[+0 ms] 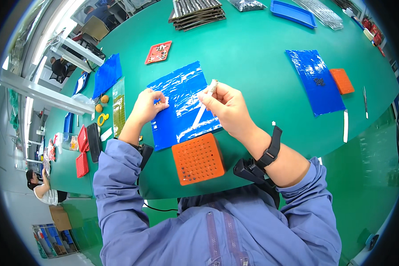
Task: The person repeatedly picks small electronic components from a blue sheet and places them into the holes of an orange pegboard. They use a white stick to press the components into place.
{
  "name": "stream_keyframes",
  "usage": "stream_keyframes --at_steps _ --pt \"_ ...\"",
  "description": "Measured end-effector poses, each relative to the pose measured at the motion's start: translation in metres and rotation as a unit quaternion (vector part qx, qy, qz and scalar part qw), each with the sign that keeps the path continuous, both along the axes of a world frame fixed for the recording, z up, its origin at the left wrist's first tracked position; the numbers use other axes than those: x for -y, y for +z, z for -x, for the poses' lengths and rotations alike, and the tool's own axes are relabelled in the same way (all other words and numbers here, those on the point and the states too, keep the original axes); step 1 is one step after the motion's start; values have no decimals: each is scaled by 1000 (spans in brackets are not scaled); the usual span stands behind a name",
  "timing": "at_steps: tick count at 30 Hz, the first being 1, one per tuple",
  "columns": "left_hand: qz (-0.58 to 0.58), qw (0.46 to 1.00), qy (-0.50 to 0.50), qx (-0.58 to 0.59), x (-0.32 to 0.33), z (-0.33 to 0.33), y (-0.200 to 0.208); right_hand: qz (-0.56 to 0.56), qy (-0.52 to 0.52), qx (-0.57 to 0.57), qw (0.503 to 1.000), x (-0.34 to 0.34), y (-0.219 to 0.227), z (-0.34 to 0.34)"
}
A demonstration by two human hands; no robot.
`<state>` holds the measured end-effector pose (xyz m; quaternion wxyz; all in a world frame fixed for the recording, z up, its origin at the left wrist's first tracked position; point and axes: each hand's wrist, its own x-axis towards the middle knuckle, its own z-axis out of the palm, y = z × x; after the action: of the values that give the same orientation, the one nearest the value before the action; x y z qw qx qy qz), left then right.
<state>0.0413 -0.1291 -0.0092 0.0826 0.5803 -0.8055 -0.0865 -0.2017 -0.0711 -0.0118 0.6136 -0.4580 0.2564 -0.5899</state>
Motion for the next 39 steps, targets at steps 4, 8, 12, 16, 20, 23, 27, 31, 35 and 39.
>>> stream_keyframes --at_steps 4,8,12,16,20,23,27,31,35,39 --pt "16 999 -23 -35 -5 0 5 -9 0 10 1000 -1 5 0" --pt "-104 966 50 -233 -27 13 35 -7 9 23 1000 0 5 4" --pt "-138 858 0 -495 -79 27 57 -2 24 56 998 -6 11 5" --pt "-151 733 -46 -661 -119 21 45 -11 100 23 995 -16 20 3" --pt "-192 580 -84 -787 -120 25 26 9 165 -57 985 -18 24 7" --pt "-217 511 -101 -826 -120 26 16 21 171 -76 982 -19 22 7" --pt "-242 491 -118 -829 -123 30 11 32 179 -114 977 -21 25 8" --pt "-241 499 -127 -823 -125 32 8 53 175 -123 975 -23 22 6" --pt "-234 518 -130 -813 -126 32 8 34 184 -119 975 -23 23 7" --pt "-226 529 -127 -808 -127 34 9 34 184 -117 975 -22 23 7"
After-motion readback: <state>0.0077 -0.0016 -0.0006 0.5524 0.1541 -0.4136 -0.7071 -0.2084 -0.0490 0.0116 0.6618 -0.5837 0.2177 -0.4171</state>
